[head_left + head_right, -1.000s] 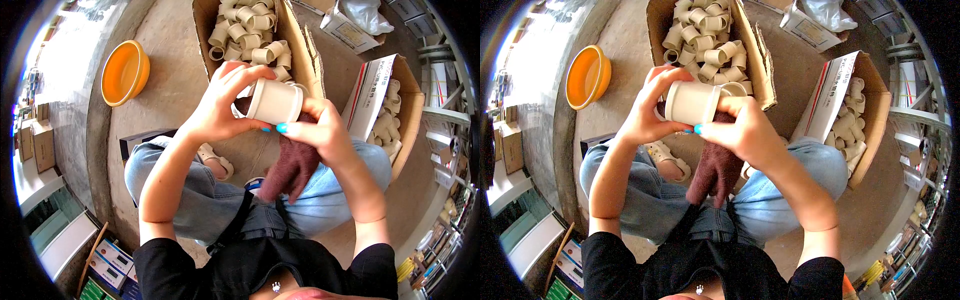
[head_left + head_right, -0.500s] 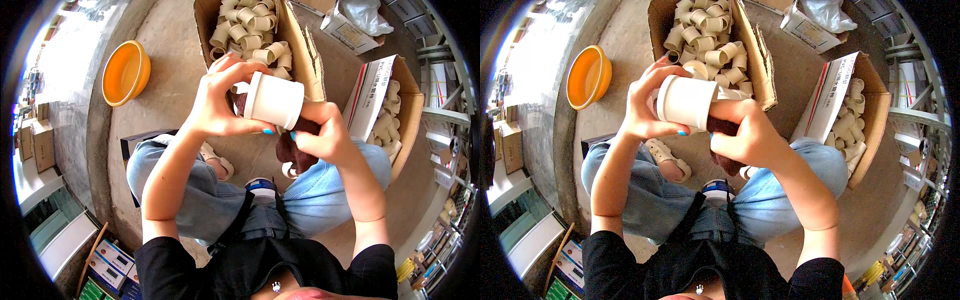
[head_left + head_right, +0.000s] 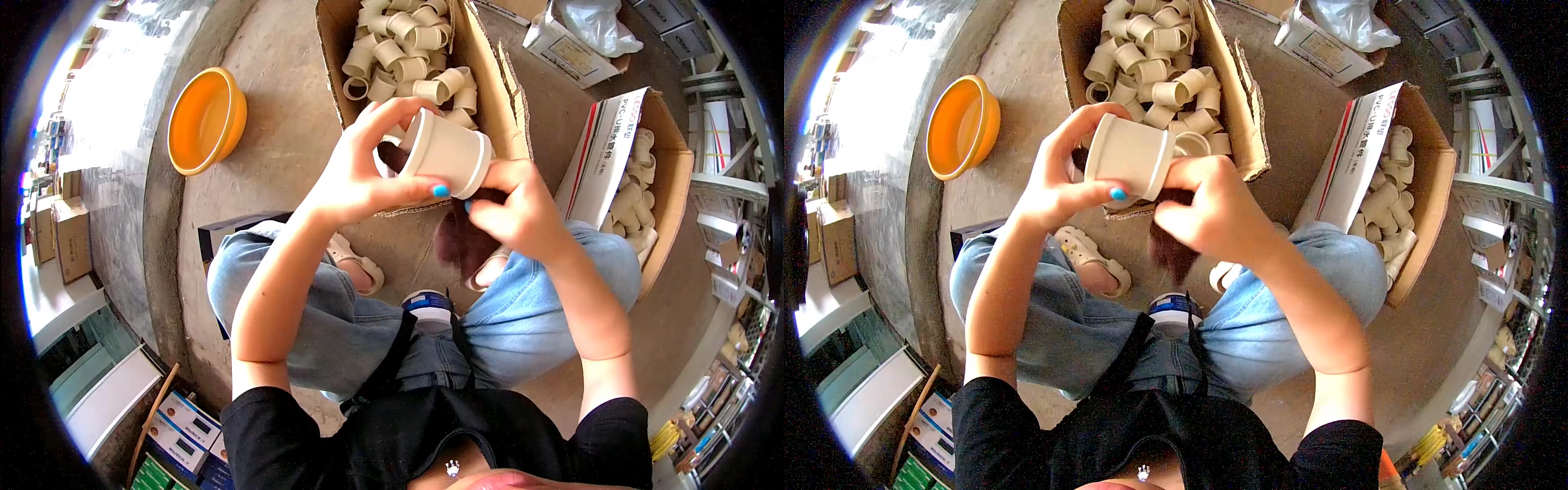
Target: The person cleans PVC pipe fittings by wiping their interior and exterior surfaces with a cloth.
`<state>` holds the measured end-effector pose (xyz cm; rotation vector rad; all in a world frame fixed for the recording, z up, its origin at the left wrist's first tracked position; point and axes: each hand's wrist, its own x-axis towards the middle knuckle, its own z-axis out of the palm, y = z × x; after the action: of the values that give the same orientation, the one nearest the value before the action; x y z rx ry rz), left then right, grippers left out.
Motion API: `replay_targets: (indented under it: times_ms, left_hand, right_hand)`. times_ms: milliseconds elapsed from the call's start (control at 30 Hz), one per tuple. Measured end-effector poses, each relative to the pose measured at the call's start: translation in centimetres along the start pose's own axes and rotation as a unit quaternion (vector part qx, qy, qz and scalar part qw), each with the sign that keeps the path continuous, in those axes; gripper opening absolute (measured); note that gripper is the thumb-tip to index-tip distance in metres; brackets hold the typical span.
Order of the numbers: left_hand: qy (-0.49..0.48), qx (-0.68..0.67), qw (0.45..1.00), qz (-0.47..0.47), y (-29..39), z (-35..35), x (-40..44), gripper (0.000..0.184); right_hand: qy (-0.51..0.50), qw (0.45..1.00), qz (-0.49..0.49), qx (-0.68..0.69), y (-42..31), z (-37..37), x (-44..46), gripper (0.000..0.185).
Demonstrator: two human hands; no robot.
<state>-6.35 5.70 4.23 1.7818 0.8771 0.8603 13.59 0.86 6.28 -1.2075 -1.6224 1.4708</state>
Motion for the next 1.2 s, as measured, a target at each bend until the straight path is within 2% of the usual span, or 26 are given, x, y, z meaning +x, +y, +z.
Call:
replay_targets:
  times_ms: [67, 100, 133, 200, 233, 267, 367, 433, 500, 533, 567, 600, 633, 667, 700, 767, 867, 900, 933, 1000, 1067, 1100, 1167, 1200]
  left_hand:
    - [-0.021, 0.096, 0.991, 0.089, 0.5, -0.5, 0.5, 0.067]
    - [-0.031, 0.130, 0.983, 0.124, 0.8, -0.8, 0.8, 0.066]
    - [-0.041, 0.165, 0.973, 0.159, 1.0, -1.0, 0.8, 0.066]
    - [-0.022, 0.229, 0.952, 0.203, 1.1, -1.1, 0.7, 0.068]
    - [-0.010, 0.260, 0.938, 0.228, 1.3, -1.1, 0.8, 0.069]
    - [0.003, 0.291, 0.923, 0.252, 1.5, -1.1, 0.9, 0.069]
    - [0.027, 0.061, 0.980, 0.187, 1.4, -0.9, 0.8, 0.087]
    - [0.016, -0.083, 0.989, 0.118, 0.8, -1.1, 0.8, 0.102]
    - [-0.002, -0.098, 0.993, 0.073, 0.4, -1.5, 0.6, 0.100]
    - [-0.010, -0.105, 0.993, 0.049, 0.4, -1.6, 0.6, 0.099]
    - [-0.018, -0.113, 0.993, 0.025, 0.7, -1.2, 0.4, 0.091]
    - [-0.043, -0.103, 0.994, -0.007, 1.0, -1.3, 0.5, 0.096]
    - [-0.068, -0.097, 0.992, -0.031, 1.6, -1.3, 0.4, 0.092]
    - [-0.095, -0.092, 0.990, -0.055, 2.2, -1.3, 0.3, 0.088]
    - [-0.084, -0.036, 0.996, 0.013, 1.5, -1.1, 0.2, 0.081]
    - [-0.077, -0.009, 0.997, 0.005, 1.2, -0.9, 0.1, 0.079]
    - [-0.083, 0.017, 0.996, 0.008, 1.0, -0.8, 0.0, 0.075]
    - [-0.087, 0.025, 0.996, 0.011, 0.9, -0.8, 0.0, 0.074]
    - [-0.091, 0.033, 0.995, 0.014, 0.8, -0.8, -0.1, 0.073]
    - [-0.073, 0.104, 0.990, 0.055, 1.0, -0.6, -0.2, 0.071]
    - [-0.062, 0.179, 0.977, 0.103, 1.5, -0.7, -0.1, 0.070]
    - [-0.043, 0.225, 0.961, 0.157, 1.5, -0.7, 0.1, 0.067]
    - [-0.016, 0.302, 0.931, 0.203, 1.5, -0.5, 0.3, 0.059]
    - [-0.001, 0.340, 0.913, 0.225, 1.5, -0.3, 0.4, 0.055]
  right_hand:
    - [-0.042, 0.979, 0.061, 0.188, 0.8, -0.9, 0.0, 0.037]
    - [-0.022, 0.901, 0.137, 0.412, 0.3, -0.6, -0.4, 0.048]
    - [-0.069, 0.850, 0.121, 0.508, 1.2, -1.0, 0.0, 0.049]
    - [-0.010, 0.808, 0.133, 0.574, 0.4, -0.7, -0.2, 0.043]
    - [0.005, 0.795, 0.104, 0.597, -0.4, -0.3, -0.2, 0.040]
    - [0.002, 0.817, 0.106, 0.567, -0.2, -0.5, -0.3, 0.040]
    - [0.011, 0.867, 0.090, 0.489, 0.4, -1.6, -0.3, 0.033]
    - [0.003, 0.948, 0.063, 0.311, -0.8, -1.9, -0.3, 0.027]
    - [0.002, 0.997, -0.003, 0.081, -1.2, -1.5, -0.3, 0.017]
    - [0.005, 0.992, -0.121, -0.025, -1.5, -0.6, -0.2, 0.015]
    - [0.018, 0.979, -0.169, -0.112, -1.3, -0.1, -0.3, 0.013]
    - [0.029, 0.956, -0.215, -0.198, -1.0, 0.4, -0.4, 0.011]
    - [0.034, 0.938, -0.251, -0.238, -0.5, 0.5, -0.2, 0.012]
    - [0.033, 0.922, -0.265, -0.282, -0.1, 0.5, 0.0, 0.013]
    - [0.033, 0.903, -0.278, -0.326, 0.1, 0.5, 0.0, 0.014]
    - [0.027, 0.876, -0.283, -0.389, 0.3, 0.3, 0.0, 0.018]
    - [0.056, 0.947, -0.199, -0.247, 0.7, 1.3, 0.0, 0.021]
    - [0.055, 0.973, -0.179, -0.132, 0.2, 1.5, 0.1, 0.026]
    - [0.016, 1.000, 0.015, 0.023, -0.9, 1.2, -0.5, 0.030]
    - [-0.013, 0.996, 0.005, 0.090, -0.8, 0.3, 0.0, 0.033]
    - [-0.026, 0.946, 0.147, 0.286, -2.3, -0.4, -0.2, 0.042]
    - [-0.019, 0.915, 0.167, 0.368, -1.7, -0.6, -0.2, 0.042]
    - [0.019, 0.837, 0.205, 0.506, -0.6, -0.3, 0.1, 0.041]
    - [0.029, 0.831, 0.206, 0.515, -0.2, -0.2, 0.2, 0.040]
